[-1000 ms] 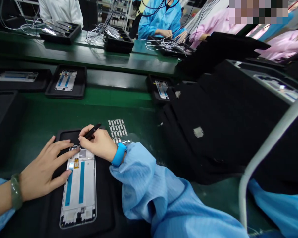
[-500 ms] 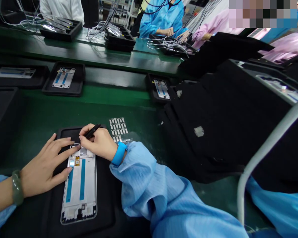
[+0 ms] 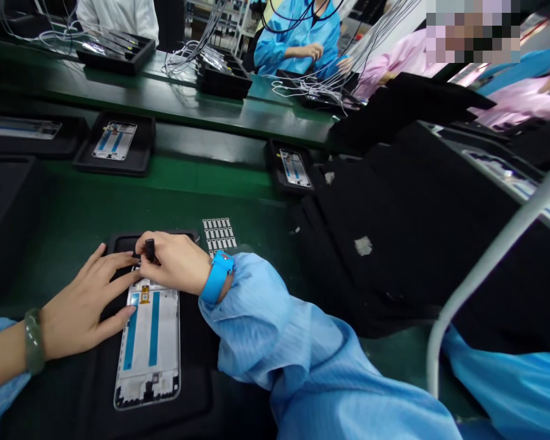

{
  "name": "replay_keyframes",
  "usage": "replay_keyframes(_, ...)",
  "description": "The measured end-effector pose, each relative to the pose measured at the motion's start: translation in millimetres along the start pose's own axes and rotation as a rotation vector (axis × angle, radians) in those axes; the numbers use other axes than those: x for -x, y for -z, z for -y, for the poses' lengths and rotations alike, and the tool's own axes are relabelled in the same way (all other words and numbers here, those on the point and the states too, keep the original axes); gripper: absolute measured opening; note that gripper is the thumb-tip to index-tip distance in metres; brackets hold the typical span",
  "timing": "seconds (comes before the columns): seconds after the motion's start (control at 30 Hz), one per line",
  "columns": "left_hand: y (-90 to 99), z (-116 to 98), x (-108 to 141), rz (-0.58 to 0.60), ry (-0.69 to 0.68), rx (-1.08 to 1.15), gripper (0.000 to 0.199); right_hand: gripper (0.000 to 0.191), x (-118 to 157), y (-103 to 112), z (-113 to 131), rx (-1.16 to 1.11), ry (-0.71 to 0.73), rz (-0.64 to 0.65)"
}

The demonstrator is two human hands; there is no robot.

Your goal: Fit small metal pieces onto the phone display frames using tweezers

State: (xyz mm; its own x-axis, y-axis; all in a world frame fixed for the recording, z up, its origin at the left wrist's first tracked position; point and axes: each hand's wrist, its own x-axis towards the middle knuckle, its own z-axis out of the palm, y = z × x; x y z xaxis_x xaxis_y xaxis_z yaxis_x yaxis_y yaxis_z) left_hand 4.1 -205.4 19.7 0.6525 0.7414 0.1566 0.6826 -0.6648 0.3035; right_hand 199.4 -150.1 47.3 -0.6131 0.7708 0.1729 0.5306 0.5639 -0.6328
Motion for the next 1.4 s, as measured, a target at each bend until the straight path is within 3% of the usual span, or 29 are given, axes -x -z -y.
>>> replay_keyframes(0.3,0.7,-0.1,-0.1,0.02,0.014,-0.01,0.052,0.009,-3.1,3.0,-2.5,-0.042,-0.084,-0.044)
replay_keyframes(0.63,0.6,-0.6,0.2,0.023,0.02,-0.008,0.048,0.01,0.3,-1.9,1.4,0.089,0.043,-0.009)
replay_keyframes(0.77,-0.7,-0.7,0.6,0.034,0.016,-0.022,0.051,0.009,10.0,-8.3,-10.8,-0.169,-0.107,-0.144)
replay_keyframes(0.87,-2.2,-0.2,1.2,0.014,0.017,-0.032,0.052,0.011,14.1,-10.5,-18.0,-0.326,-0.185,-0.177)
replay_keyframes(1.4,-7.7,-1.6,1.2,-0.055,0.024,0.009,0.051,0.007,13.6,-13.1,-16.9,-0.266,-0.123,-0.217)
